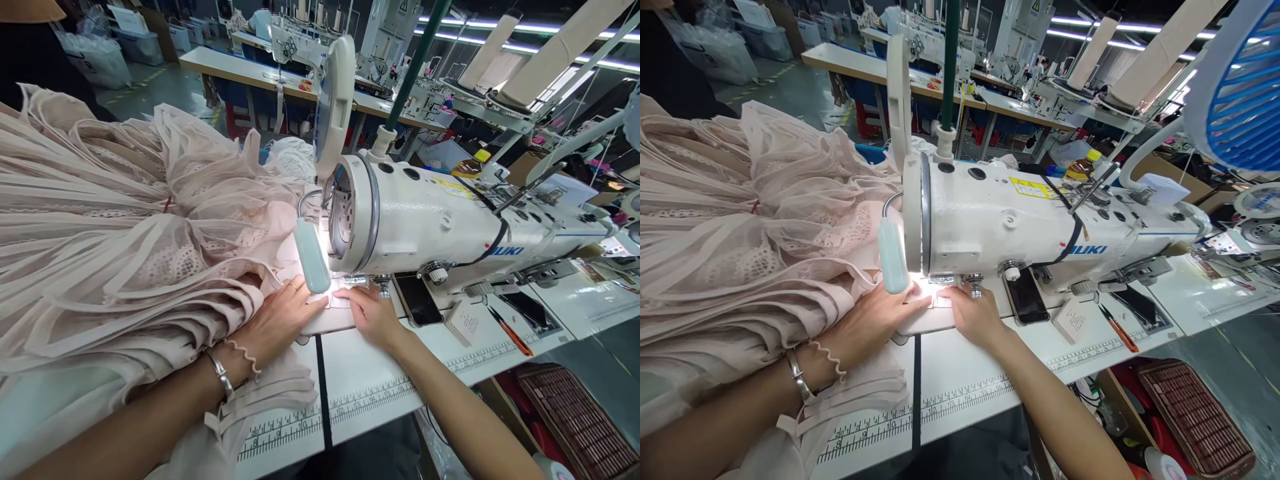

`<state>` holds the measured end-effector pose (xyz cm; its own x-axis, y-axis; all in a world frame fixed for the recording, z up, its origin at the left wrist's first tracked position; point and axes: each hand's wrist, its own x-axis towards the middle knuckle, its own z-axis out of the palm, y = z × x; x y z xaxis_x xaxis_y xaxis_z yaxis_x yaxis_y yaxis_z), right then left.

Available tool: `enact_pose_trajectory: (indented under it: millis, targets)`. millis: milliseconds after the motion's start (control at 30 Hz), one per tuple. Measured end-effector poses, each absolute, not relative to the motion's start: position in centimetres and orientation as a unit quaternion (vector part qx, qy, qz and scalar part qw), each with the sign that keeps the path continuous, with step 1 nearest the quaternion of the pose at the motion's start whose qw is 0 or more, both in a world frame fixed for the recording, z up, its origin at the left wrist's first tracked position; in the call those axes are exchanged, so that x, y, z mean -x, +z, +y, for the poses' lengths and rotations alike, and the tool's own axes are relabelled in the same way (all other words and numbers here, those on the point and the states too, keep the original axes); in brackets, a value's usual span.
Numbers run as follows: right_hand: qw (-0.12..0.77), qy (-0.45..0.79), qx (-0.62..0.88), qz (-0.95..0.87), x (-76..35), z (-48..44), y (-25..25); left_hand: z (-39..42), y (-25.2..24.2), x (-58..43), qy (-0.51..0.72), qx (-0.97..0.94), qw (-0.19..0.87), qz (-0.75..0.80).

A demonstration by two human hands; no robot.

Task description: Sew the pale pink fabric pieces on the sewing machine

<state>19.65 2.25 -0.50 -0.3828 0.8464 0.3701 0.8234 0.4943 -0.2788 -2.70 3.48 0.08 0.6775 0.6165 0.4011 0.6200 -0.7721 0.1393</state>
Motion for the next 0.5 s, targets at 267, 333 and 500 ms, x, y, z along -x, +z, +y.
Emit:
enact_pose_trajectory:
  millis: [267,333,500]
  targets:
    - [0.279,0.067,0.435,-0.853,-19.59,2.22,-0.25,3.2,0.13,2.38,-0.238,0.924,0.066,-0.293]
    - [0.279,0.07,0.438,-0.852,-19.62,2.25,-0.29,3.13,0.04,2.27,-0.232,0.923,0.081,-0.294]
    - [0.267,0.089,0.443,-0.851,-19.7,2.16,-0.19,3.01,-0.13,2.18,-0.241,0.925,0.059,-0.288]
